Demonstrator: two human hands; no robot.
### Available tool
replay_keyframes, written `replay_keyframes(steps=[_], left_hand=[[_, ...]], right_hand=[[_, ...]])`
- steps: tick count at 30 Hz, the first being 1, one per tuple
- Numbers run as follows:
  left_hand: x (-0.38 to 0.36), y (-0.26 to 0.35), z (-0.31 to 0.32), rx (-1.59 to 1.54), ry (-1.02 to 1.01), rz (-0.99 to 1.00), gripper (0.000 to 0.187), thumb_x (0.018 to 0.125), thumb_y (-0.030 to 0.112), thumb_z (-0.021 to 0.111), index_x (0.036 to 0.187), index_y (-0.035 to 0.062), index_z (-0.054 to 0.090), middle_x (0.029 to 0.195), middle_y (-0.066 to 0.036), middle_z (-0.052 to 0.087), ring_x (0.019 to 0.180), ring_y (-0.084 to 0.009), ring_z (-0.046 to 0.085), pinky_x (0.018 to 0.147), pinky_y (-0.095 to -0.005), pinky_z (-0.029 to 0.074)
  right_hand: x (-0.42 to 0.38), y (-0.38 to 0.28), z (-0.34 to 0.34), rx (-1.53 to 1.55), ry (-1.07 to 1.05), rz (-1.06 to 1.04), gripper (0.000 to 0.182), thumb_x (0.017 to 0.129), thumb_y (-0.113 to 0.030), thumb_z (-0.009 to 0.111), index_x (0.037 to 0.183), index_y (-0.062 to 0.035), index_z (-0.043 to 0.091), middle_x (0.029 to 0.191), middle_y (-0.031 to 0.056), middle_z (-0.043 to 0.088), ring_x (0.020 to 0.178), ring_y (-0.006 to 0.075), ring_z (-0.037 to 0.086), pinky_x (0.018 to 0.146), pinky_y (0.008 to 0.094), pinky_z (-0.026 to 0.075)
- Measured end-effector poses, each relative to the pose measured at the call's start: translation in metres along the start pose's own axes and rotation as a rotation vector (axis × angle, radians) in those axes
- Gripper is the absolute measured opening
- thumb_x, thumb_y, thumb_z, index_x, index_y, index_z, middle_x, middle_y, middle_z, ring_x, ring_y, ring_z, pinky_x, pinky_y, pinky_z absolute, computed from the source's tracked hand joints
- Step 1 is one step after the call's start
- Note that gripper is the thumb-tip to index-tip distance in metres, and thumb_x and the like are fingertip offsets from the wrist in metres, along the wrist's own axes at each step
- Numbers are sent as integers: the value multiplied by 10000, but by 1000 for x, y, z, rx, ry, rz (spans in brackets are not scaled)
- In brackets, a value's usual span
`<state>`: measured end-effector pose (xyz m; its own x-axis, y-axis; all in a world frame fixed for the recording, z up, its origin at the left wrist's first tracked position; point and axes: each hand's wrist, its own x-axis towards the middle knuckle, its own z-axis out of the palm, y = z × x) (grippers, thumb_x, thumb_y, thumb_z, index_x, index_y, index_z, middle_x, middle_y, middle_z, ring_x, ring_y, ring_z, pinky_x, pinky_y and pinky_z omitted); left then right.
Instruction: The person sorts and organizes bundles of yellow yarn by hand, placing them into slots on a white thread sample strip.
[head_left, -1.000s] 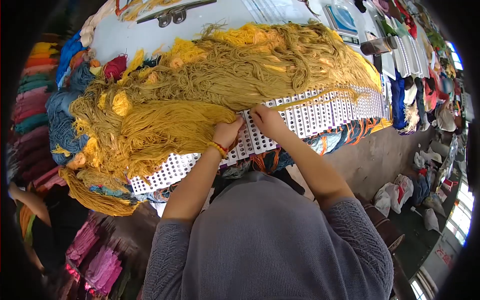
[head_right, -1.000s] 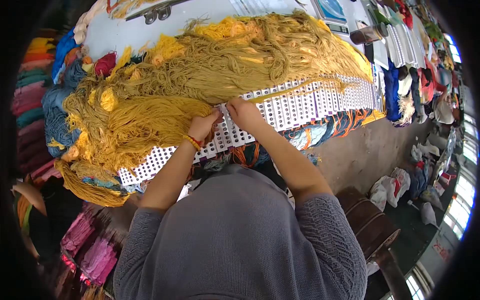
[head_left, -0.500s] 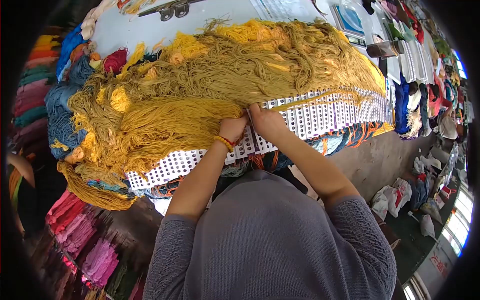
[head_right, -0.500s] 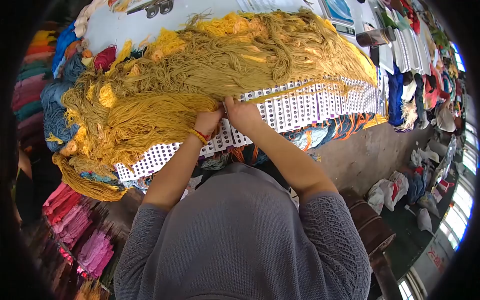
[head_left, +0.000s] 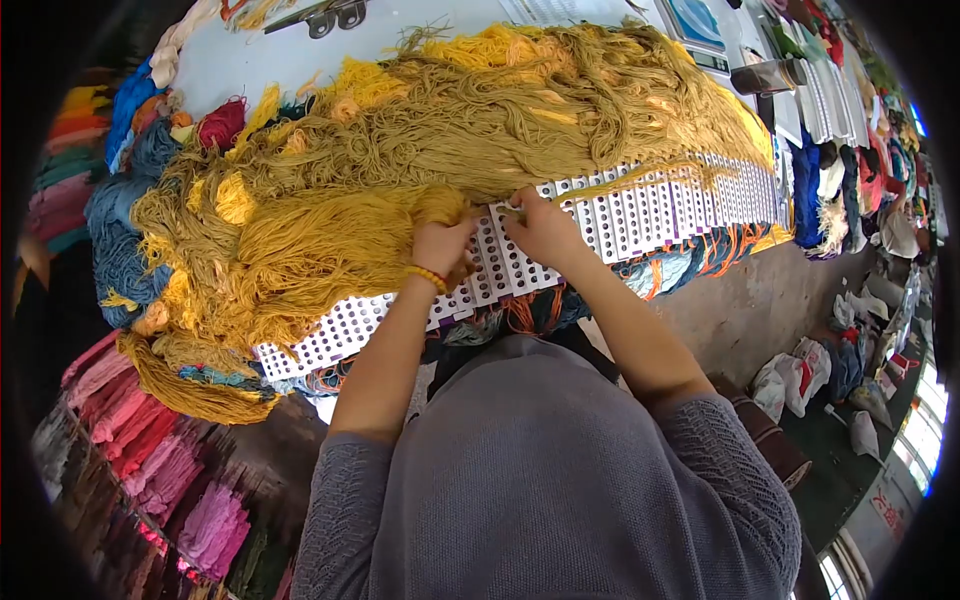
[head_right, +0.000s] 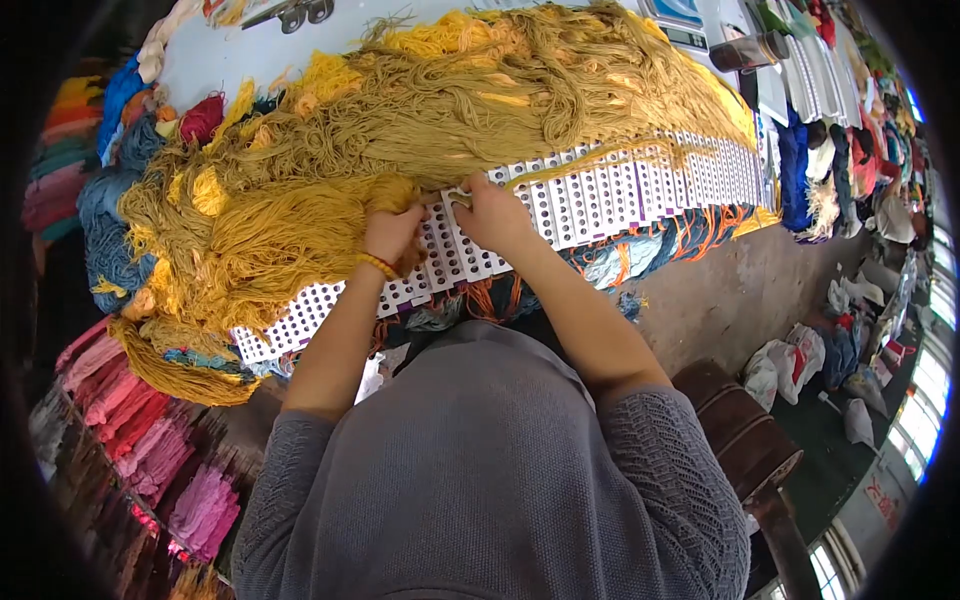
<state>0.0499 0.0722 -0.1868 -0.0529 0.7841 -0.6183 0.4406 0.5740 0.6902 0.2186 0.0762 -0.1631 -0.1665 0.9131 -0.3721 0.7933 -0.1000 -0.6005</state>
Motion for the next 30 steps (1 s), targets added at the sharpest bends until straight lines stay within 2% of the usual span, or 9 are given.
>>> replay_keyframes(steps=[7,9,13,15,16,18,23,26,30], left_hand=[[3,-10,-6,-149,-120,35,282,709,260,652,706,-20,615,594,-41,576,511,-102,518,476,-253,413],[9,-16,-1,-1,-69,-51,331,717,291,631,795,-30,614,616,-101,600,598,-155,578,569,-288,439],[-7,-2,5,32,-5,-54,339,744,305,620,784,-32,612,676,-79,607,635,-160,573,591,-278,444],[-17,-7,7,-458,-76,108,354,789,325,591,880,-17,593,742,-53,599,624,-140,537,569,-246,429],[-20,-9,-1,-455,-77,107,354,789,325,591,880,-17,593,742,-53,599,624,-140,537,569,-246,429],[-30,-6,-25,-944,-748,-8,342,824,303,563,993,6,545,849,-45,586,615,-117,498,543,-210,402],[-38,17,-4,-967,-527,-72,335,833,233,555,1129,79,520,848,-3,555,629,-97,501,524,-185,381],[-28,8,6,-1054,-490,-169,308,833,196,552,1118,82,532,853,16,570,627,-87,501,530,-191,388],[-29,-15,3,-1046,-120,-257,168,850,247,508,878,87,554,659,-2,512,521,-88,417,487,-208,360]], right_hand=[[-2,12,6,115,30,-27,252,763,-217,567,955,-74,489,707,143,594,623,308,581,557,388,448],[-3,9,4,124,19,-10,247,761,-207,566,955,-75,491,733,149,590,680,314,578,587,396,451],[-4,12,9,108,59,-19,237,766,-204,565,952,-78,491,794,150,579,712,330,571,612,410,451],[-6,15,18,103,159,-54,218,770,-200,564,937,-77,496,812,148,572,702,333,568,607,411,452],[-7,17,23,97,262,-89,200,773,-196,563,922,-76,502,830,146,565,693,336,564,601,413,453],[-7,27,32,102,299,-130,175,776,-191,560,903,-80,510,837,140,561,692,335,561,596,410,456],[-21,9,21,121,349,-426,112,745,-145,570,849,-119,538,776,88,537,666,289,567,546,366,468],[-16,2,17,13,349,-413,173,703,-149,599,863,-128,537,761,72,529,662,263,570,524,350,468],[-6,-2,18,-249,290,-251,334,649,-303,631,904,-117,521,818,86,522,681,263,574,543,350,476]])
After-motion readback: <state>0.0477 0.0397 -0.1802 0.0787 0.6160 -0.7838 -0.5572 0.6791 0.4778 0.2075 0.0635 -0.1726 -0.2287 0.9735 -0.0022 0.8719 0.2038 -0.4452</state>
